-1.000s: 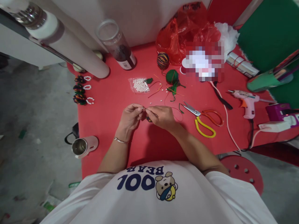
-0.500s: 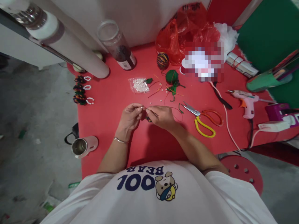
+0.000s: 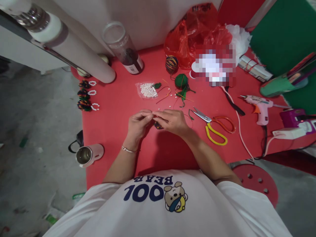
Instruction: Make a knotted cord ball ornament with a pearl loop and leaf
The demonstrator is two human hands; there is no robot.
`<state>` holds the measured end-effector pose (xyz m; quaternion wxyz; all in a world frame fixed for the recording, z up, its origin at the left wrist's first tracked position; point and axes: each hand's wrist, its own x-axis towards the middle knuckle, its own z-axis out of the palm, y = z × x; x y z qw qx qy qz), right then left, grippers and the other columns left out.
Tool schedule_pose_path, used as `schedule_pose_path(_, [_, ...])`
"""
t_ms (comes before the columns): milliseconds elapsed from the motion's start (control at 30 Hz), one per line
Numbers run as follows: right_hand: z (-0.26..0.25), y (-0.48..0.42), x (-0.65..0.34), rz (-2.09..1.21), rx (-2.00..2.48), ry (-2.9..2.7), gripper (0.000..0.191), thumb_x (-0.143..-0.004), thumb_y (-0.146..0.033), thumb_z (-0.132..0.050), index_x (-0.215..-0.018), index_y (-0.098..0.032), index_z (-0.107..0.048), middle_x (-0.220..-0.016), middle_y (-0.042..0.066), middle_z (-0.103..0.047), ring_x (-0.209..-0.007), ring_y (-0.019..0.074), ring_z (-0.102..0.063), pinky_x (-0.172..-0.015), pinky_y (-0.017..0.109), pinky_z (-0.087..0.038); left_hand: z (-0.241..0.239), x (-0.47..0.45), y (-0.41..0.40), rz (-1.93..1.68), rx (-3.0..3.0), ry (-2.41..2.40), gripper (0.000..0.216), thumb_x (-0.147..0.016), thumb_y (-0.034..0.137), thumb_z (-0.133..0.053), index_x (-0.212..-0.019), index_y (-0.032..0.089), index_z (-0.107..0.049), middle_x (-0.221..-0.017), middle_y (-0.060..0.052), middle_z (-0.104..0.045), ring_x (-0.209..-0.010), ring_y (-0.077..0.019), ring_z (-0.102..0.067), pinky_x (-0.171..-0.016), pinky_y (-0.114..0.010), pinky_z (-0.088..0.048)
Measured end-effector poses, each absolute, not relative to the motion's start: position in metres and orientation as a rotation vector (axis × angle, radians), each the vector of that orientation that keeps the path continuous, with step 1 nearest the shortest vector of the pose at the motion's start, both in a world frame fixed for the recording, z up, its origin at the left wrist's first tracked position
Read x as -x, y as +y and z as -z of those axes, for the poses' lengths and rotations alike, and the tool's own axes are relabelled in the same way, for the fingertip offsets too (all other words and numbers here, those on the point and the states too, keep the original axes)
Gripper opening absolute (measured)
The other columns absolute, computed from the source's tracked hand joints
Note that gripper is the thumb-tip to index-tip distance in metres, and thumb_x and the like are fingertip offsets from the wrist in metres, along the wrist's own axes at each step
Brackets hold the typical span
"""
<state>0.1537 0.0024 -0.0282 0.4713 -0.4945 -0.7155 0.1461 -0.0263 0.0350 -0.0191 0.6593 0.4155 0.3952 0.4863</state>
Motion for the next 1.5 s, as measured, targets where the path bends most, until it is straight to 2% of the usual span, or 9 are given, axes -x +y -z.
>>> schedule_pose_path(167, [0.029,0.002,-0.159,-0.164,1.242,-1.886,0.028,-0.108,-0.042,-0.063,-0.104,-0.027,-0.087,-0.06,-0.001,-0.062,-0.058,0.0129,-0.053,-0.059,0.028,-0.039,0.018,0.027,0.033,-1.048,-0.894,0.857,0.024,-0.069,0.038,-0.101,-0.077,0.021,-0.087,-0.089,-0.006,-0.079,-0.071,-0.0104,-0.067,-0.068,-0.024,-0.057])
schedule_pose_path(300, [0.024,-0.003,-0.158,-0.054,1.227,-1.976,0.026,-0.109,-0.032,-0.059,-0.105,-0.026,-0.085,-0.064,0.0,-0.063,-0.061,0.0132,-0.054,-0.063,0.03,-0.039,0.013,0.028,0.033,-0.982,-0.808,0.875,0.027,-0.065,0.038,-0.102,-0.077,0.02,-0.086,-0.099,-0.009,-0.083,-0.075,-0.0138,-0.072,-0.072,-0.028,-0.061])
schedule_pose_path(533, [0.021,-0.004,-0.157,0.14,1.212,-2.038,0.023,-0.103,-0.025,-0.061,-0.088,-0.024,-0.078,-0.064,-0.001,-0.064,-0.062,0.0135,-0.055,-0.063,0.03,-0.039,0.012,0.026,0.032,-0.941,-0.8,0.902,0.028,-0.062,0.037,-0.103,-0.07,0.019,-0.083,-0.1,-0.01,-0.082,-0.078,-0.0157,-0.073,-0.072,-0.029,-0.061])
schedule_pose_path(767, [0.01,-0.002,-0.176,-0.204,1.475,-2.03,0.008,-0.08,-0.017,-0.062,-0.074,-0.02,-0.066,-0.07,0.002,-0.068,-0.063,0.015,-0.054,-0.063,0.03,-0.036,0.029,0.02,0.035,-1.175,-1.018,0.995,0.02,-0.073,0.037,-0.097,-0.075,0.022,-0.084,-0.1,-0.007,-0.076,-0.092,-0.0166,-0.072,-0.086,-0.032,-0.058])
schedule_pose_path(933, [0.006,0.003,-0.193,-0.365,1.59,-2.08,0.006,-0.075,-0.018,-0.064,-0.074,-0.02,-0.069,-0.075,0.003,-0.07,-0.069,0.0168,-0.057,-0.062,0.031,-0.031,0.035,0.014,0.034,-1.154,-1.289,1.072,0.009,-0.08,0.031,-0.089,-0.079,0.023,-0.085,-0.101,-0.008,-0.076,-0.1,-0.0199,-0.072,-0.095,-0.038,-0.057])
schedule_pose_path(1100, [0.012,0.004,-0.188,-0.538,1.49,-1.867,0.03,-0.081,-0.02,-0.064,-0.106,-0.02,-0.082,-0.101,0.006,-0.079,-0.072,0.0156,-0.062,-0.064,0.029,-0.042,0.032,0.01,0.033,-1.146,-1.328,1.053,0.004,-0.083,0.028,-0.088,-0.08,0.025,-0.086,-0.106,-0.009,-0.075,-0.105,-0.0204,-0.071,-0.1,-0.039,-0.056])
schedule_pose_path(1200, [0.016,0.004,-0.176,-0.912,1.367,-1.682,0.037,-0.089,-0.029,-0.068,-0.122,-0.019,-0.08,-0.094,0.003,-0.08,-0.064,0.0119,-0.06,-0.062,0.025,-0.047,0.03,0.009,0.034,-1.145,-1.329,1.058,0.008,-0.081,0.03,-0.09,-0.078,0.024,-0.086,-0.107,-0.01,-0.074,-0.108,-0.0223,-0.07,-0.104,-0.042,-0.055])
schedule_pose_path(1367, [0.019,0.006,-0.167,-1.232,1.355,-1.388,0.026,-0.092,-0.04,-0.071,-0.103,-0.019,-0.082,-0.08,0.003,-0.079,-0.068,0.0159,-0.071,-0.062,0.025,-0.054,0.032,0.01,0.041,-1.163,-1.351,1.089,0.013,-0.082,0.037,-0.089,-0.079,0.024,-0.085,-0.106,-0.009,-0.073,-0.107,-0.0229,-0.068,-0.101,-0.042,-0.055])
schedule_pose_path(1500, [0.019,0.007,-0.17,-1.121,1.421,-1.328,0.025,-0.094,-0.04,-0.068,-0.089,-0.018,-0.079,-0.072,0.002,-0.075,-0.063,0.0151,-0.069,-0.063,0.026,-0.053,0.036,0.011,0.052,-1.178,-1.435,1.151,0.01,-0.082,0.033,-0.087,-0.087,0.025,-0.086,-0.103,-0.008,-0.07,-0.101,-0.0226,-0.066,-0.094,-0.037,-0.055])
